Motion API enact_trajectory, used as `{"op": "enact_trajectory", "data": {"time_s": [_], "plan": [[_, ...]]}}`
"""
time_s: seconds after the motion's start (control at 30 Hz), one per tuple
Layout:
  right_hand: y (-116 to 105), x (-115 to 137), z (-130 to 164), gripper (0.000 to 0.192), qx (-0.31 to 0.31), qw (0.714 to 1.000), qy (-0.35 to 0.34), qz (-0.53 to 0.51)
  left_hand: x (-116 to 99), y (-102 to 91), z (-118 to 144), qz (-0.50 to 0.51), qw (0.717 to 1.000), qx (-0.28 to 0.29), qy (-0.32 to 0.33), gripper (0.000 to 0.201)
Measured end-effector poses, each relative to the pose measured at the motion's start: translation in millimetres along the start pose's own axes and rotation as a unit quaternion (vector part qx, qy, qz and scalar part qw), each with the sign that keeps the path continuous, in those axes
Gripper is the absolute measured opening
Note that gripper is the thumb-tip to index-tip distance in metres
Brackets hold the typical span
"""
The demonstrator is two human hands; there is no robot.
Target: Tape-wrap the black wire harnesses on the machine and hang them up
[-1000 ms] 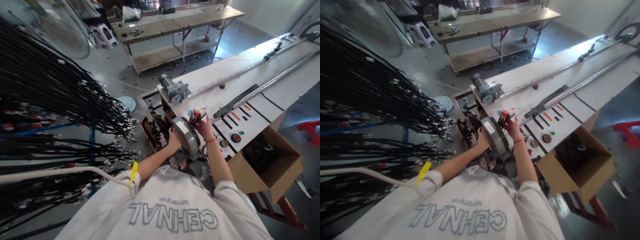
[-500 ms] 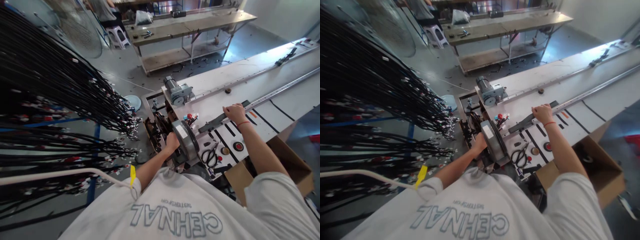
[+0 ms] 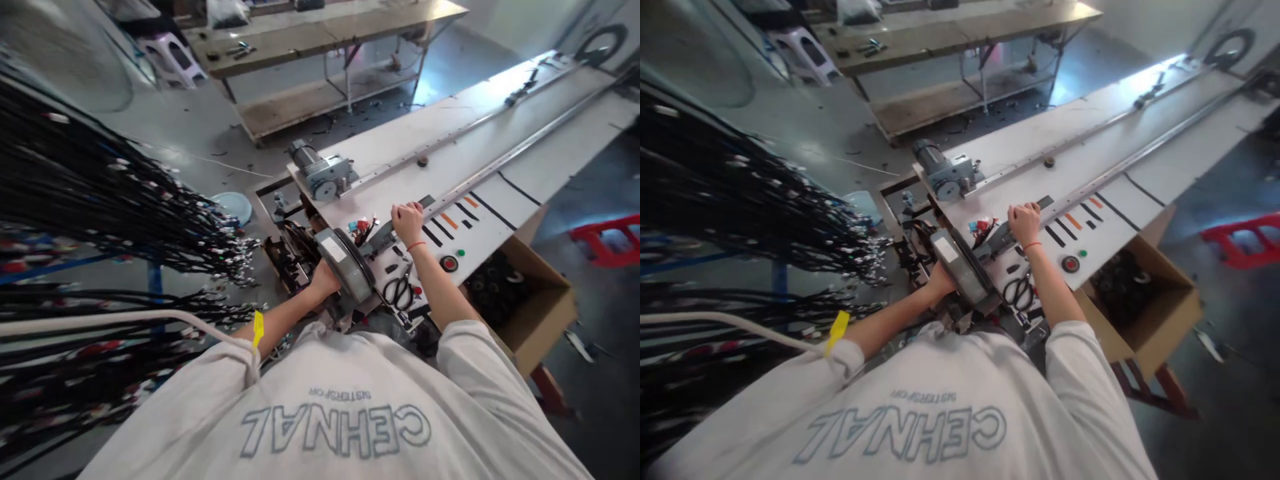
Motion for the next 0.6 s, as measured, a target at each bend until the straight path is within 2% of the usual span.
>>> {"op": "enact_trajectory", "data": {"time_s": [0.07, 0.1, 0.17, 0.23, 0.27, 0.33, 0.4, 0.6], "plan": [[-13, -9, 28, 0.043, -0.020, 1.000, -0.004, 0.001, 3, -2.7, 6, 0.000, 1.000, -0.011, -0.025, 0.020], [-18, -24, 45, 0.044, -0.024, 0.999, 0.026, 0.012, 5, -5.2, 11, 0.000, 0.999, -0.026, -0.033, 0.023], [-28, -69, 85, 0.046, -0.024, 0.986, 0.159, 0.052, 15, -10.8, 29, 0.009, 0.996, -0.064, -0.061, 0.040], [-33, -121, 126, 0.047, 0.008, 0.945, 0.318, 0.079, 34, -13.2, 52, 0.044, 0.989, -0.077, -0.118, 0.056], [-33, -141, 142, 0.048, 0.035, 0.926, 0.368, 0.080, 44, -11.7, 63, 0.066, 0.985, -0.061, -0.147, 0.057], [-32, -166, 160, 0.051, 0.080, 0.908, 0.406, 0.070, 62, -5.1, 83, 0.096, 0.978, -0.003, -0.188, 0.048], [-31, -175, 163, 0.052, 0.098, 0.906, 0.408, 0.057, 75, -0.4, 97, 0.097, 0.974, 0.035, -0.203, 0.042], [-31, -169, 159, 0.050, 0.107, 0.894, 0.434, 0.021, 90, 2.9, 112, 0.066, 0.981, 0.021, -0.180, 0.037]]}}
Point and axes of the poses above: each hand's wrist, its own z-axis away from the middle knuckle, its own y-axis out of the palm, x = y × z, the point moved 5 cm from there along -z, towards the middle knuckle, and after that the axes turned 2 degrees about -y, right-handed, at the moved point
